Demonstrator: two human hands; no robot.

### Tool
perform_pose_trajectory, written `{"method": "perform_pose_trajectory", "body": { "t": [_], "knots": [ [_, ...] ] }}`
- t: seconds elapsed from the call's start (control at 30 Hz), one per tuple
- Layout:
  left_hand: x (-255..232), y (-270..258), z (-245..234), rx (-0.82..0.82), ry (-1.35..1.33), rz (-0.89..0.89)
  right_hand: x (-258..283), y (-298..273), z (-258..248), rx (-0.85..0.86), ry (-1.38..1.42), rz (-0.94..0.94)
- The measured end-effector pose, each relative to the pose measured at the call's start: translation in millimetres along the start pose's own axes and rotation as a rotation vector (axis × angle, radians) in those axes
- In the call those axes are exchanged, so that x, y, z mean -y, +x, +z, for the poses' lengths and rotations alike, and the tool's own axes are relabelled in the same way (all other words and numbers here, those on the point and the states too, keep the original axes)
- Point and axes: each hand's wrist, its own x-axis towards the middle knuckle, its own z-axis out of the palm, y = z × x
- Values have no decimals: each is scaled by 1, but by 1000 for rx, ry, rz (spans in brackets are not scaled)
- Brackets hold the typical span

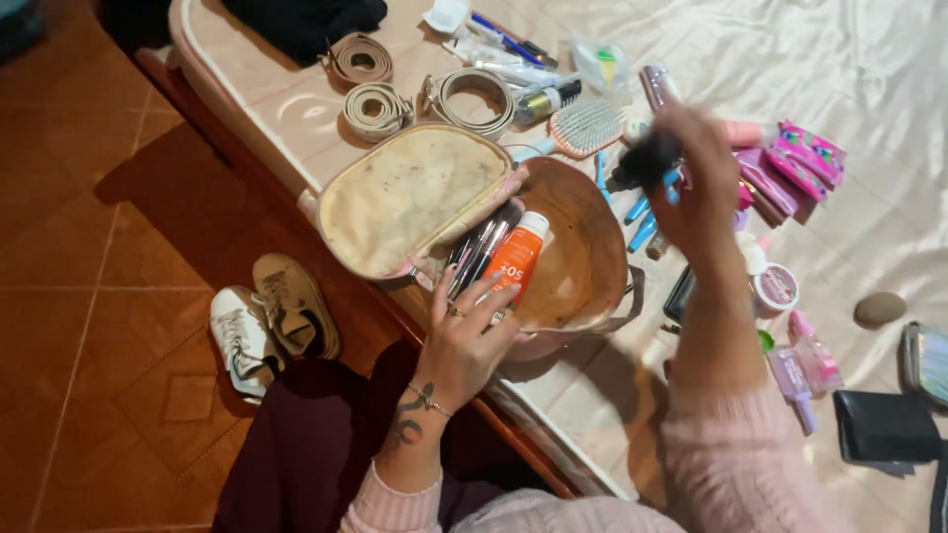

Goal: The person packs a makeup bag with various cosmetic items and tools including brushes, sponges, and tubes from a bed.

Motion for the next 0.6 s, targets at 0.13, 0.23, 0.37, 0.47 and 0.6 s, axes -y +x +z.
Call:
{"method": "perform_pose_trajectory", "body": {
  "t": [0.13,0.23,0.37,0.47,0.6],
  "knots": [
    [6,-9,5,15,14,23,78,-4,-21,367,470,-153],
    [-2,-3,-2,26,21,26,96,1,-2,530,358,-263],
    [-3,-1,-4,22,-5,37,84,-7,20,677,359,-220],
    [-1,0,-2,25,-31,34,76,-16,28,838,397,-198],
    [1,1,-1,55,-21,45,69,-28,25,775,123,-192]
  ]
}}
